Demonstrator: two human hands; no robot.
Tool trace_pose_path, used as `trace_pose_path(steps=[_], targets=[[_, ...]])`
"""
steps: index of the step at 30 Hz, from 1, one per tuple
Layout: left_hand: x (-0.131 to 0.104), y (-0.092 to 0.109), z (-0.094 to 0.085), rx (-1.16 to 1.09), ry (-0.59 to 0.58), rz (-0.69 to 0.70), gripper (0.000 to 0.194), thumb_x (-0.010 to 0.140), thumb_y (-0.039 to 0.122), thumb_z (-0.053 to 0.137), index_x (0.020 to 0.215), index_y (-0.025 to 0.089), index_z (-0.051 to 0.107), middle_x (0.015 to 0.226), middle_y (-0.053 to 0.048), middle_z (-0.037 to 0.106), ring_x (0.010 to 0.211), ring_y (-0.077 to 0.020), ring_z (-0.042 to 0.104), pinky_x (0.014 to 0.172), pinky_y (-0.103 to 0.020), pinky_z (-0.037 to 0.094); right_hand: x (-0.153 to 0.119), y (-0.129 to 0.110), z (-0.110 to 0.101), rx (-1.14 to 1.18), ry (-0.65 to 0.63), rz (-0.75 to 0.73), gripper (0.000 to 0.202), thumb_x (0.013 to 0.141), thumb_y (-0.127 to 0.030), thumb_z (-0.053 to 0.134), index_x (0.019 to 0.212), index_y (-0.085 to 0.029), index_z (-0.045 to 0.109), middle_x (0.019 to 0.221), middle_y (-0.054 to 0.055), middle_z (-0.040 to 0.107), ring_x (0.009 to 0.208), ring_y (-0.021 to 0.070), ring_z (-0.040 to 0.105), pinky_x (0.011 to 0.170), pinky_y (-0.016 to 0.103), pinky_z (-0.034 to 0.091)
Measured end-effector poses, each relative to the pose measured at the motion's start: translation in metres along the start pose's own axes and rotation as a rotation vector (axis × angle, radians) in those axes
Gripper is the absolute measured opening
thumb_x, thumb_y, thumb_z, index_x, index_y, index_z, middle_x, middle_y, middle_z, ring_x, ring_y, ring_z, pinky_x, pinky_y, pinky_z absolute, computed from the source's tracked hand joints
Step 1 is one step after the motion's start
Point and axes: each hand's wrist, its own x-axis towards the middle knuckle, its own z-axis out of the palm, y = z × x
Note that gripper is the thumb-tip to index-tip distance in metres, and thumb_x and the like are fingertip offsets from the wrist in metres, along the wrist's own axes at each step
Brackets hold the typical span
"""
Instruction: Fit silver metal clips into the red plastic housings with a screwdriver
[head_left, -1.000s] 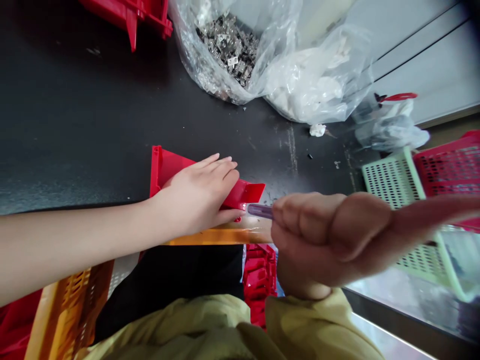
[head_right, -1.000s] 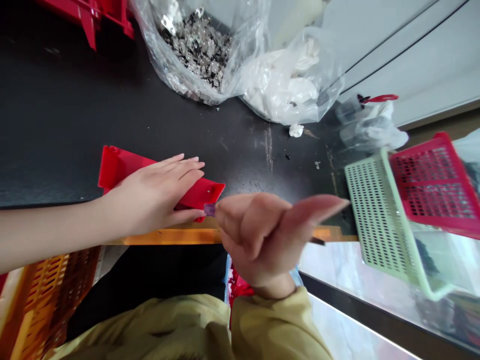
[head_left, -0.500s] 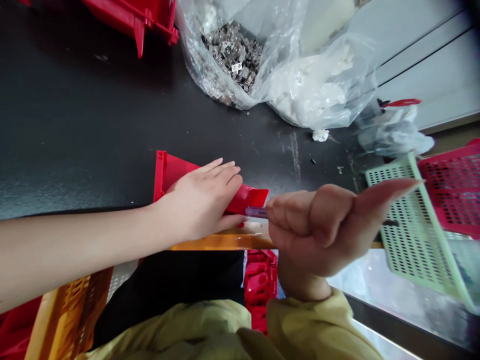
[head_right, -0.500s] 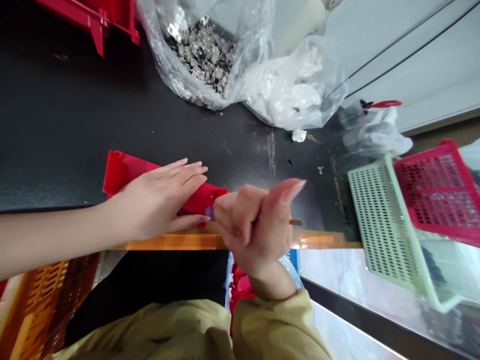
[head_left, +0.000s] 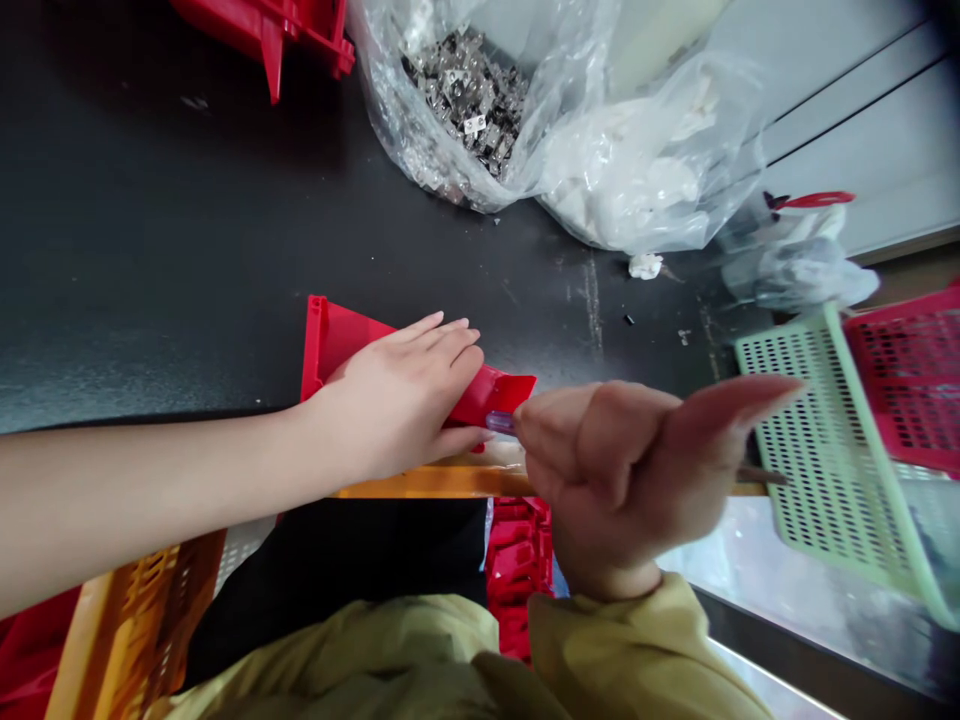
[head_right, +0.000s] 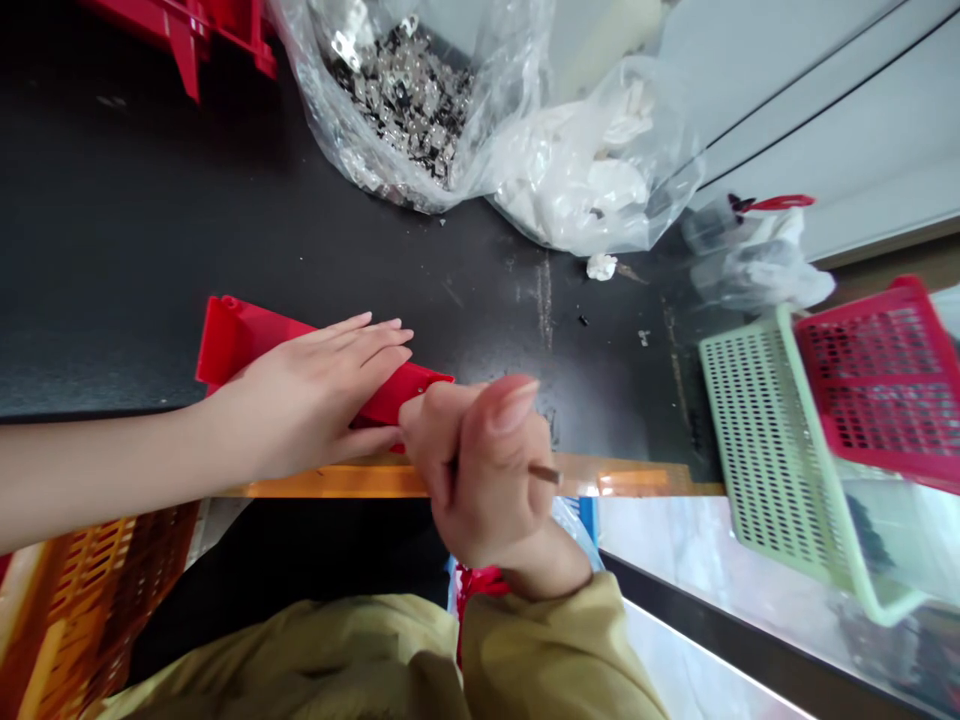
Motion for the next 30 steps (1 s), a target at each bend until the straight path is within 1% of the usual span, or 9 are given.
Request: trace_pose_path(steps=[2,4,7,11,16,19,24,27,30], targets=[[0.000,0.000,0.001,0.003,0.008,0.007,0.057,0.086,0.049,0.057,0.119,0.002,0.054,0.136,-0.022,0.052,0.131,-0.0289,0.046,0.116,-0.041,0.029,0.003,-0.004,0.002,0.084,-0.058,-0.020,0.063,0.094,-0.058,0.035,0.046,-0.018,0.036,0.039,-0.003,0.032,0.037,0.0078,0.031,0.039,0.026,0.022],[0.000,-0.001,0.002,0.004,0.015,0.011,0.054,0.086,0.047,0.057,0.118,0.003,0.055,0.137,-0.021,0.052,0.131,-0.0282,0.046,0.116,-0.041,0.028,0.005,-0.005,0.003,0.124,-0.116,-0.029,0.060,0.094,-0.054,0.039,0.046,-0.017,0.037,0.039,-0.004,0.031,0.036,0.0066,0.029,0.038,0.025,0.019],[0.000,-0.001,0.002,-0.001,0.021,0.012,0.052,0.087,0.046,0.056,0.117,0.004,0.055,0.136,-0.021,0.053,0.131,-0.0277,0.046,0.116,-0.041,0.029,0.009,-0.002,0.003,0.160,-0.146,-0.076,0.059,0.097,-0.045,0.038,0.046,-0.017,0.036,0.039,-0.004,0.028,0.036,0.0053,0.027,0.037,0.025,0.016],[-0.001,-0.001,0.002,-0.010,0.021,0.013,0.051,0.088,0.046,0.055,0.118,0.005,0.055,0.136,-0.021,0.053,0.132,-0.0274,0.045,0.116,-0.042,0.029,0.013,0.000,0.004,0.111,-0.114,-0.070,0.061,0.098,-0.046,0.038,0.045,-0.016,0.036,0.040,-0.004,0.029,0.037,0.0049,0.026,0.040,0.026,0.018],[-0.001,-0.002,0.005,-0.017,0.041,0.011,0.056,0.086,0.046,0.057,0.122,0.004,0.053,0.137,-0.020,0.052,0.132,-0.0273,0.045,0.116,-0.041,0.029,0.014,0.001,0.008,0.081,-0.146,-0.085,0.060,0.099,-0.044,0.036,0.046,-0.018,0.036,0.040,-0.004,0.030,0.038,0.0064,0.027,0.044,0.028,0.022],[-0.001,-0.002,0.006,-0.016,0.047,0.012,0.058,0.085,0.048,0.058,0.121,0.003,0.054,0.136,-0.021,0.053,0.132,-0.0276,0.045,0.116,-0.041,0.028,0.014,0.004,0.011,0.070,-0.111,-0.121,0.060,0.100,-0.043,0.031,0.045,-0.018,0.035,0.040,-0.003,0.029,0.038,0.0072,0.027,0.043,0.029,0.020],[-0.001,-0.002,0.004,0.007,0.060,0.028,0.062,0.084,0.052,0.060,0.119,0.001,0.055,0.132,-0.021,0.056,0.130,-0.0288,0.047,0.115,-0.042,0.030,0.019,0.002,0.010,0.187,0.069,-0.166,0.061,0.098,-0.046,0.036,0.043,-0.018,0.031,0.038,-0.005,0.018,0.032,0.0060,0.018,0.036,0.027,0.014],[-0.002,-0.003,0.003,0.030,0.065,0.046,0.065,0.084,0.054,0.059,0.120,-0.001,0.054,0.131,-0.022,0.056,0.129,-0.0295,0.048,0.115,-0.042,0.031,0.018,-0.009,0.003,0.276,0.079,-0.242,0.063,0.097,-0.049,0.035,0.044,-0.018,0.024,0.036,-0.006,0.011,0.030,0.0057,0.012,0.033,0.025,0.011],[-0.001,-0.002,0.002,0.046,0.065,0.053,0.067,0.086,0.056,0.055,0.122,-0.001,0.054,0.131,-0.022,0.056,0.128,-0.0292,0.048,0.114,-0.041,0.031,0.013,-0.017,-0.002,0.281,0.089,-0.324,0.061,0.098,-0.047,0.031,0.045,-0.018,0.024,0.037,-0.006,0.011,0.030,0.0055,0.012,0.035,0.024,0.014]])
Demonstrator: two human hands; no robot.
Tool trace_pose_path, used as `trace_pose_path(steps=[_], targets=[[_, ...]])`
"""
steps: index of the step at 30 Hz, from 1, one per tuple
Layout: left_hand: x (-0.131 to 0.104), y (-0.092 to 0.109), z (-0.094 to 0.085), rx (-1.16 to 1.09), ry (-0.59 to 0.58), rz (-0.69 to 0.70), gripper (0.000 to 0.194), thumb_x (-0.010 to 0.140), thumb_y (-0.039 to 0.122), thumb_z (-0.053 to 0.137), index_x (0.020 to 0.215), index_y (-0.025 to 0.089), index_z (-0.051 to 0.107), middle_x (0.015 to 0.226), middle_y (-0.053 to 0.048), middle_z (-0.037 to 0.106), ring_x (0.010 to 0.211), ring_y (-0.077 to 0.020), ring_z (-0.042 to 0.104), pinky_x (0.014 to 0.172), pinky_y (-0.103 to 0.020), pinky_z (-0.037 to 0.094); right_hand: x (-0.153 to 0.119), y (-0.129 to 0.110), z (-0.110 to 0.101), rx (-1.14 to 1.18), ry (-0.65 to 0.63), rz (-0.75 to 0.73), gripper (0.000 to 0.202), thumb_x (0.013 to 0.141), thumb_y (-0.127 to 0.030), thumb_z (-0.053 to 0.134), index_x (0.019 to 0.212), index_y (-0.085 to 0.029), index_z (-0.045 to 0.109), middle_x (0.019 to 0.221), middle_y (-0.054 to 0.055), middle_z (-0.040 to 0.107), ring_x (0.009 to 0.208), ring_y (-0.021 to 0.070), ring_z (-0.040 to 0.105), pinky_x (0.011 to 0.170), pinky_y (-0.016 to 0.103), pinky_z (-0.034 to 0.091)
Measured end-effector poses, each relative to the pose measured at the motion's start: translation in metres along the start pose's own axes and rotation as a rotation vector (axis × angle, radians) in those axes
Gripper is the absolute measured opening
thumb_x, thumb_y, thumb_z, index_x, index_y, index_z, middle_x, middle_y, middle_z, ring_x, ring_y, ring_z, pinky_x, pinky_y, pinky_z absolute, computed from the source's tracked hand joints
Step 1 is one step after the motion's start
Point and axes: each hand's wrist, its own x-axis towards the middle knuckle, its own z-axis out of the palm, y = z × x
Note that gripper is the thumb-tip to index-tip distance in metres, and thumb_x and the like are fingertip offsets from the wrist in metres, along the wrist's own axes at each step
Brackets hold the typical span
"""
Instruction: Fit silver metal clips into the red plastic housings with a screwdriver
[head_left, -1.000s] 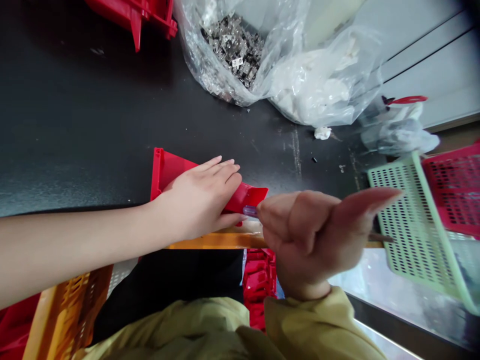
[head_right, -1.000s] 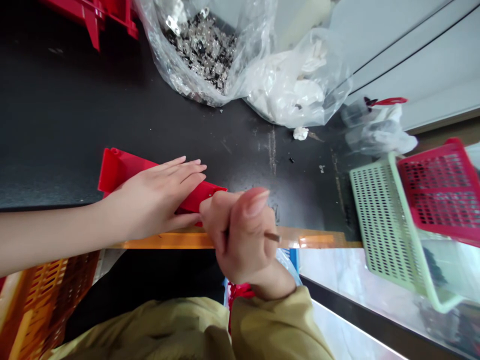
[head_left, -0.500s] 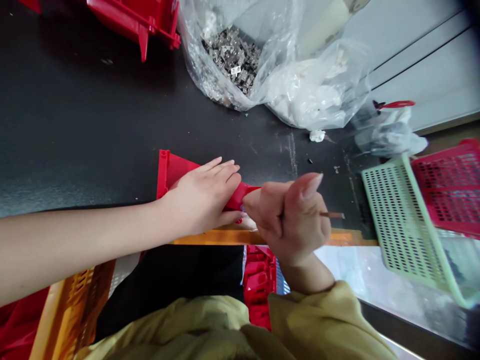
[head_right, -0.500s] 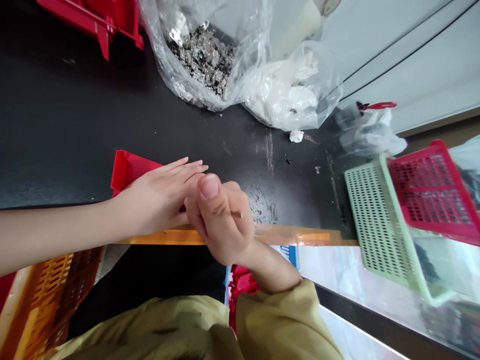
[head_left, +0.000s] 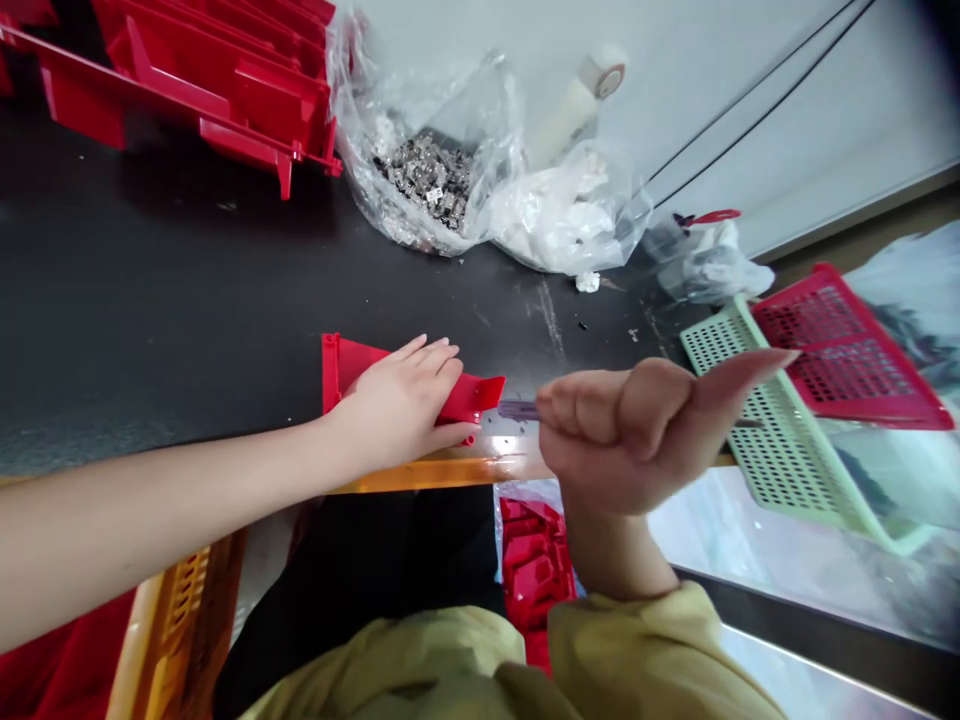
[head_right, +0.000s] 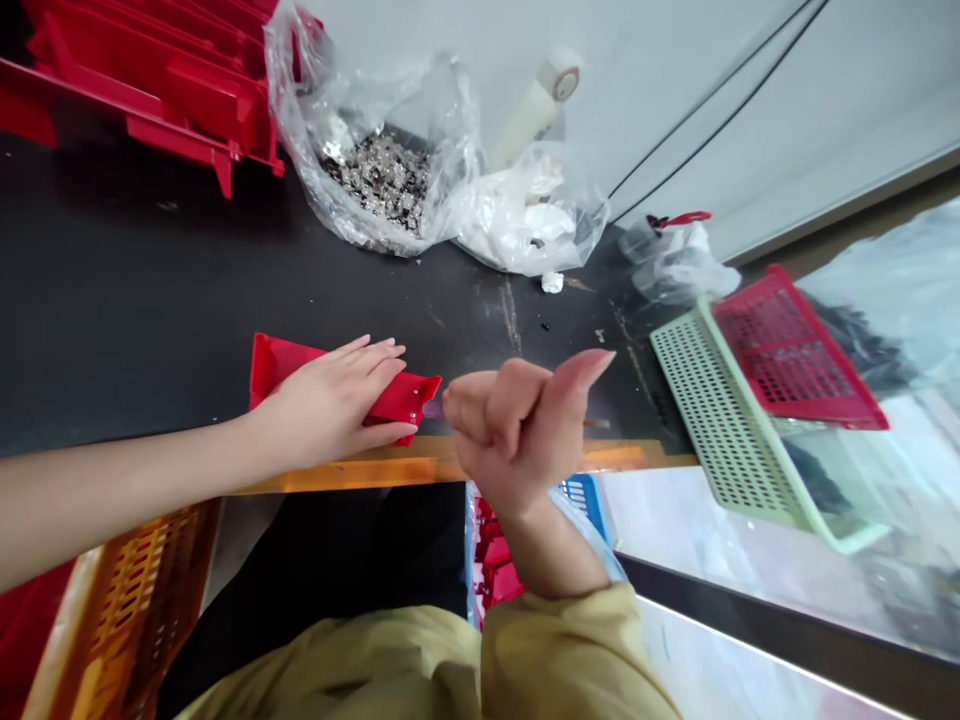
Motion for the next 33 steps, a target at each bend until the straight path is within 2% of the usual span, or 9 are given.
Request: trace_pose_path(steps=[9,15,20,26,29,33], targets=[[0.003,0.001,-0.003,-0.004,-0.076,-0.027,0.068,0.086,0.055,0.055,0.125,-0.001,0.053,0.135,-0.021,0.053,0.131,-0.0302,0.045,0.115,-0.043,0.029,-0.005,0.020,0.001,0.001,0.028,0.107,0.063,0.096,-0.049,0.036,0.042,-0.018,0.027,0.036,-0.005,0.015,0.030,0.0052,0.016,0.034,0.025,0.012],[0.003,0.002,-0.004,-0.017,-0.081,-0.041,0.065,0.084,0.052,0.059,0.124,0.000,0.053,0.135,-0.022,0.053,0.132,-0.0300,0.044,0.115,-0.043,0.030,-0.006,0.019,0.000,-0.061,0.022,0.141,0.065,0.096,-0.052,0.037,0.042,-0.017,0.028,0.036,-0.005,0.015,0.031,0.0050,0.017,0.036,0.026,0.014],[0.003,0.003,-0.005,-0.041,-0.088,-0.063,0.063,0.084,0.050,0.060,0.124,0.001,0.053,0.136,-0.021,0.053,0.133,-0.0291,0.044,0.116,-0.043,0.028,-0.012,0.019,0.000,-0.219,-0.073,0.166,0.064,0.097,-0.052,0.033,0.042,-0.018,0.033,0.038,-0.003,0.023,0.036,0.0079,0.026,0.041,0.029,0.018],[0.002,0.001,-0.002,-0.080,-0.109,-0.059,0.055,0.086,0.044,0.058,0.123,0.003,0.054,0.139,-0.020,0.051,0.135,-0.0285,0.041,0.117,-0.043,0.026,-0.006,0.017,0.009,-0.298,-0.277,0.188,0.057,0.100,-0.041,0.033,0.048,-0.018,0.036,0.044,-0.004,0.032,0.042,0.0073,0.030,0.045,0.027,0.027],[0.002,0.001,-0.001,-0.098,-0.087,-0.056,0.055,0.086,0.045,0.057,0.124,0.005,0.053,0.139,-0.020,0.051,0.135,-0.0292,0.041,0.116,-0.045,0.028,0.001,0.017,0.011,-0.258,-0.275,0.227,0.058,0.102,-0.037,0.029,0.047,-0.018,0.033,0.044,-0.004,0.030,0.041,0.0063,0.028,0.044,0.025,0.026],[0.001,0.000,0.001,-0.105,-0.072,-0.041,0.050,0.088,0.043,0.053,0.125,0.010,0.052,0.139,-0.018,0.051,0.135,-0.0282,0.042,0.115,-0.047,0.029,0.005,0.018,0.009,-0.238,-0.265,0.268,0.059,0.101,-0.040,0.028,0.047,-0.018,0.033,0.043,-0.004,0.027,0.041,0.0068,0.028,0.043,0.025,0.026]])
